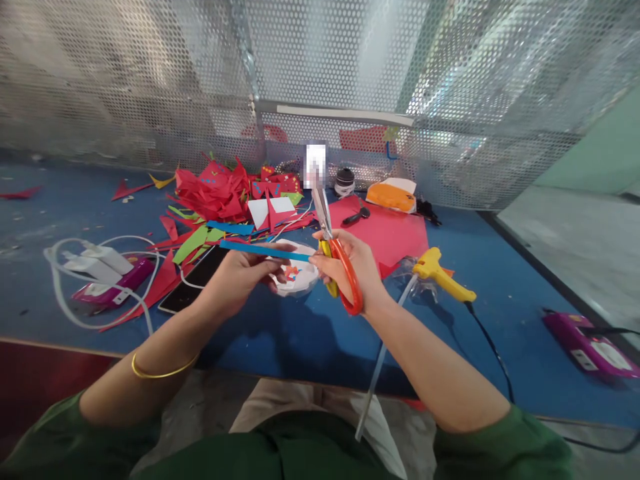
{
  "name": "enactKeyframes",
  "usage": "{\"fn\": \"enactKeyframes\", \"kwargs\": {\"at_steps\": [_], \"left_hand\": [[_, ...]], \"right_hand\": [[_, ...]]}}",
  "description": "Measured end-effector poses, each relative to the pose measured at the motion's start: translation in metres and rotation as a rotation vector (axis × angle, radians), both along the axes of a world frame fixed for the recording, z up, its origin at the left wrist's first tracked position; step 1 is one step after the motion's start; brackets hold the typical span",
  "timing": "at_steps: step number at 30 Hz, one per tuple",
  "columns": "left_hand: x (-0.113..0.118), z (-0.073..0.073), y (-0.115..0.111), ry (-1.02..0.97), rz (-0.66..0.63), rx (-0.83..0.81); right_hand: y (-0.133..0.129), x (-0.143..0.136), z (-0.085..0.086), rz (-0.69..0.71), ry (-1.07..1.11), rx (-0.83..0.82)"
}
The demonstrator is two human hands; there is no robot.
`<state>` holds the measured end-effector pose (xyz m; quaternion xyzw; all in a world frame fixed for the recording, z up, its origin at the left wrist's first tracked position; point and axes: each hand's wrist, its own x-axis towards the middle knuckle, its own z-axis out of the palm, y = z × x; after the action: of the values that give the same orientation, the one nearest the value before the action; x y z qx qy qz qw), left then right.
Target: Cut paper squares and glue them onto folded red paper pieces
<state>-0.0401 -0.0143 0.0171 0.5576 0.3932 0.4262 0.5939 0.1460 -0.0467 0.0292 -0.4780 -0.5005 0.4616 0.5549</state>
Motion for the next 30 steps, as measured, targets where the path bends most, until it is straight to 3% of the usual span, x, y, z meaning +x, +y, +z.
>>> {"fn": "enactKeyframes", "kwargs": {"at_steps": [4, 10, 12, 14, 19, 24, 30], "left_hand": [[-0.016, 0.017, 0.014, 0.001, 0.041, 0.017], [-0.017, 0.038, 0.018, 0.281, -0.438, -0.043], [-0.011, 0.038, 0.015, 0.352, -0.515, -0.045], [-0.006, 0.036, 0.013, 0.369, -0.505, -0.061], [-0.005, 0.020, 0.011, 0.232, -0.300, -0.141], [-0.012, 0.003, 0.010, 0.057, -0.239, -0.191], [-0.006, 0.001, 0.009, 0.073, -0.170, -0.200]], "right_hand": [[-0.002, 0.014, 0.007, 0.111, -0.077, -0.016], [-0.003, 0.018, 0.011, 0.181, -0.173, -0.005], [-0.001, 0.016, 0.009, 0.169, -0.212, -0.010], [0.002, 0.014, 0.006, 0.125, -0.255, 0.004], [0.001, 0.024, -0.001, -0.028, -0.406, 0.110], [-0.015, 0.044, -0.009, 0.117, -0.551, -0.013], [-0.024, 0.059, -0.018, 0.205, -0.722, -0.157]]}}
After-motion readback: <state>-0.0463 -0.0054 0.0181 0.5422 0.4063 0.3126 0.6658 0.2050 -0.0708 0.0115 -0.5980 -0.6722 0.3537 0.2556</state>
